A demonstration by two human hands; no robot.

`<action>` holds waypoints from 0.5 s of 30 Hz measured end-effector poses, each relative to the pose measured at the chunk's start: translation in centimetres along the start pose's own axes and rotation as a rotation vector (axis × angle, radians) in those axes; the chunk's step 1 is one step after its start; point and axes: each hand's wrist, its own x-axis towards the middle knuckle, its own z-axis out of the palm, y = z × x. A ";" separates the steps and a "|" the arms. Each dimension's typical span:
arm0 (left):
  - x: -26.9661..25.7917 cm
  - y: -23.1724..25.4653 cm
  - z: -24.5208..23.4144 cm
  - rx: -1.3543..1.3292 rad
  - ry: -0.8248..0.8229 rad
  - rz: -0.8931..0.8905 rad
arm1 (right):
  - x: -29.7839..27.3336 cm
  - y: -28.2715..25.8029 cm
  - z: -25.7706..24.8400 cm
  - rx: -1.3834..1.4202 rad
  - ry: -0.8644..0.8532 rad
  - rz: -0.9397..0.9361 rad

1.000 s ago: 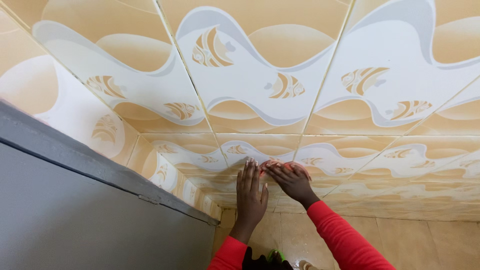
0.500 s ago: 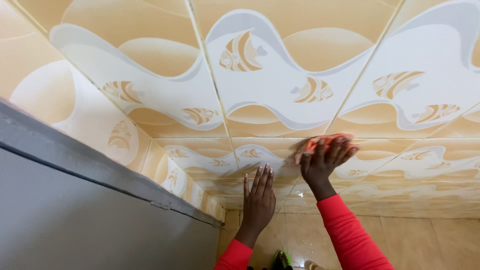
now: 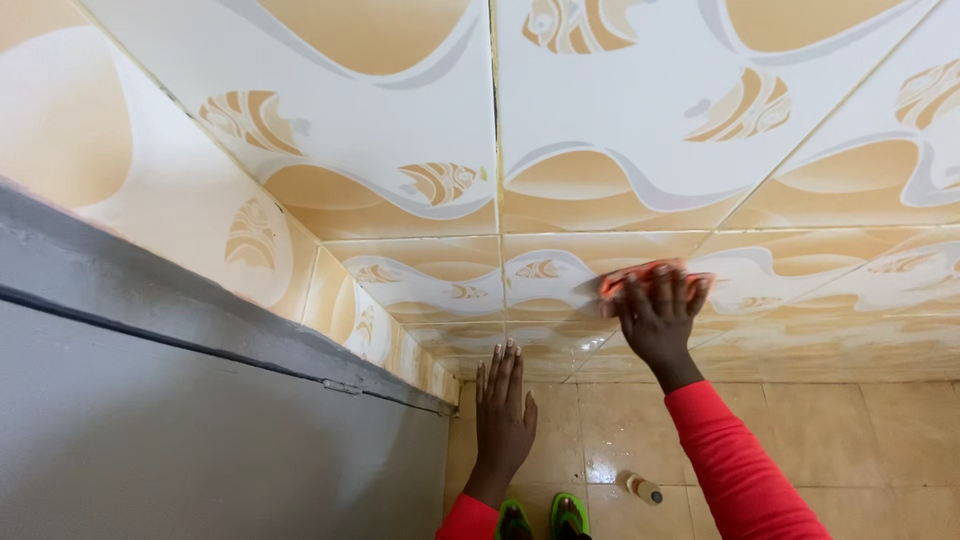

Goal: The person wipes a tiled wall with a red cloth, then switches to a yellow cloth to continue wiping the same area. The person uses both hands to scrub the surface in a repetitive motion.

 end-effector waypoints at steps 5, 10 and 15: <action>0.5 -0.4 0.7 0.019 0.033 -0.001 | 5.5 0.1 -1.9 0.134 0.260 0.283; 0.0 -2.5 3.8 -0.058 0.101 -0.095 | 3.6 -4.2 2.3 0.068 0.247 0.094; -5.2 -8.1 11.1 -0.149 0.073 -0.550 | -3.9 -5.9 7.4 0.000 0.058 -0.227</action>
